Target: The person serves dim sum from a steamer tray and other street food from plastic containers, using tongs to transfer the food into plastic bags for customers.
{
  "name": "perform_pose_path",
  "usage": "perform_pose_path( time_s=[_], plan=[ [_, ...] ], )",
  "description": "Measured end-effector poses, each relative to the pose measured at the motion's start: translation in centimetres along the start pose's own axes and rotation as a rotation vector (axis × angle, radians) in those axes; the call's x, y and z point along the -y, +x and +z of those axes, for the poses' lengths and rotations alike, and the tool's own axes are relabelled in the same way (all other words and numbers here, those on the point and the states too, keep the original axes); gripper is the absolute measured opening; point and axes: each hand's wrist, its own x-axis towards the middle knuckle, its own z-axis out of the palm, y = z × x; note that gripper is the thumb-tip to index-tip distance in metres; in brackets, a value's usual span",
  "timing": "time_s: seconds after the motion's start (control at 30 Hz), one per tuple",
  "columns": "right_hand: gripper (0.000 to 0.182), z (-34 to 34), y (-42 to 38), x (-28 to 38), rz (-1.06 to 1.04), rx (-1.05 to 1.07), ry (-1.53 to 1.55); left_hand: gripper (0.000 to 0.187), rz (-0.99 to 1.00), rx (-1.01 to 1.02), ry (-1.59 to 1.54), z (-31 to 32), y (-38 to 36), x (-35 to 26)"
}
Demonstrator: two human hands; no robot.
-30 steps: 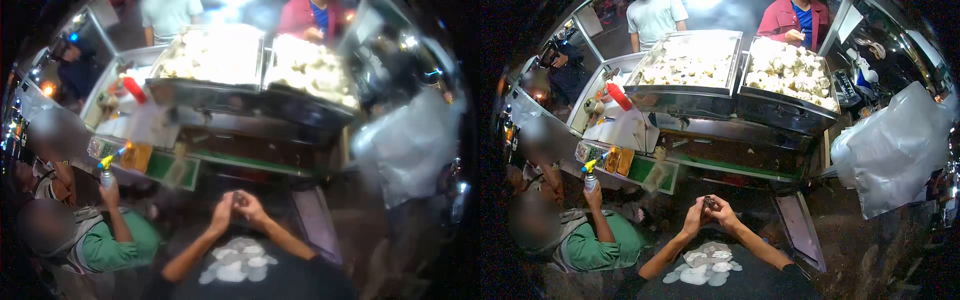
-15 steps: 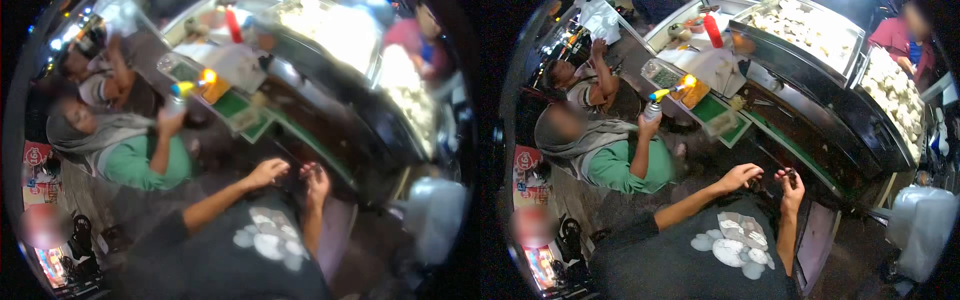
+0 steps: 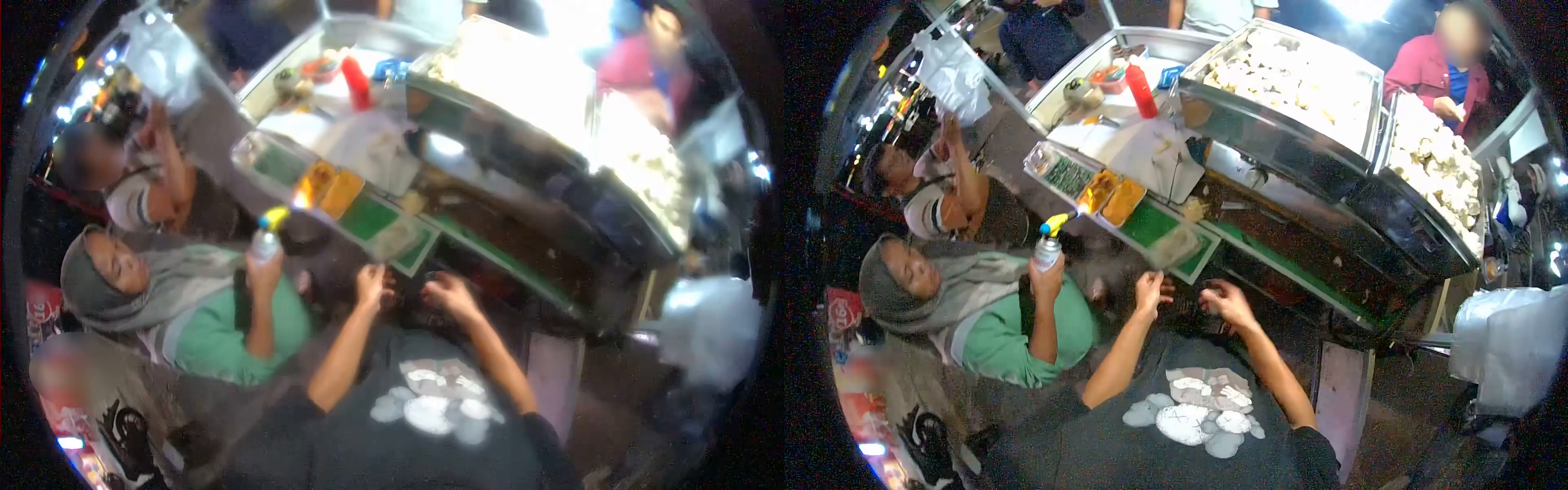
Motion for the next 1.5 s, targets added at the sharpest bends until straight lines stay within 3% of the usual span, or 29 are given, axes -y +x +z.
perform_pose_path(
  time_s=[0.03,0.13,0.27,0.4,0.5,0.6,0.77,0.83,0.87,0.93,0.97,1.03,1.1,1.17,1.2,1.23,1.33,1.37,1.4,1.5],
  plan=[
    [0.052,1.0,2.2,-1.2,0.019,0.023,0.081,0.025,-0.009,-0.008,0.012,0.3,-0.4,-1.0],
    [0.06,4.0,4.8,1.9,0.04,-0.021,-0.156,0.018,-0.029,-0.014,-0.016,0.0,0.2,-1.2],
    [0.068,5.3,10.5,-3.4,0.103,-0.065,-0.371,0.012,-0.049,0.0,0.01,-0.6,0.5,-2.1],
    [0.051,7.2,10.2,-1.9,0.216,-0.077,-0.252,0.011,-0.095,0.041,0.048,-1.8,1.1,-2.5],
    [0.032,8.5,10.0,-2.0,0.126,-0.049,-0.152,0.009,-0.092,0.136,0.059,-3.0,3.0,-1.1],
    [0.03,8.7,11.3,-5.4,0.148,-0.207,0.073,0.009,-0.089,0.198,0.078,-3.3,4.1,-0.3],
    [0.034,8.8,10.4,-4.3,0.187,-0.198,0.127,0.011,-0.083,0.275,0.084,-3.4,4.1,-0.6],
    [0.036,8.4,10.2,-2.3,0.206,-0.171,0.086,0.013,-0.024,0.275,0.108,-5.9,4.3,-1.4],
    [0.032,8.7,9.6,0.2,0.222,-0.277,-0.014,0.014,0.034,0.212,0.109,-9.1,4.7,-2.2],
    [0.029,6.8,10.6,0.2,0.111,-0.251,-0.07,0.017,0.181,-0.026,0.107,-18.4,5.6,-4.7],
    [0.03,6.4,10.7,1.1,0.167,-0.268,-0.125,0.018,0.252,-0.136,0.119,-22.7,5.7,-6.2],
    [0.029,5.6,11.5,-0.1,0.16,-0.298,-0.123,0.021,0.336,-0.247,0.137,-26.0,5.2,-7.7],
    [0.028,5.0,11.8,-1.2,0.207,-0.316,-0.093,0.025,0.328,-0.173,0.131,-20.3,5.2,-6.3],
    [0.028,5.9,11.7,-0.7,0.197,-0.368,-0.038,0.028,0.154,0.078,0.098,-10.0,4.7,-3.2],
    [0.028,6.2,11.5,-0.5,0.194,-0.42,0.013,0.03,0.107,0.153,0.091,-8.3,4.3,-2.7],
    [0.028,6.0,11.6,-0.7,0.197,-0.427,0.009,0.031,0.089,0.159,0.08,-9.2,4.3,-2.5],
    [0.027,5.6,11.6,-1.0,0.172,-0.395,-0.009,0.036,0.168,-0.053,0.032,-21.4,4.9,-4.5],
    [0.029,6.1,11.6,-0.5,0.166,-0.393,0.031,0.038,0.188,-0.091,0.015,-22.9,5.1,-5.0],
    [0.031,6.6,11.7,0.1,0.161,-0.388,0.072,0.04,0.179,-0.071,0.003,-22.4,5.4,-4.7],
    [0.035,6.4,12.2,0.6,0.229,-0.296,-0.096,0.045,0.044,0.213,0.043,-10.8,5.1,-2.3]
  ],
)
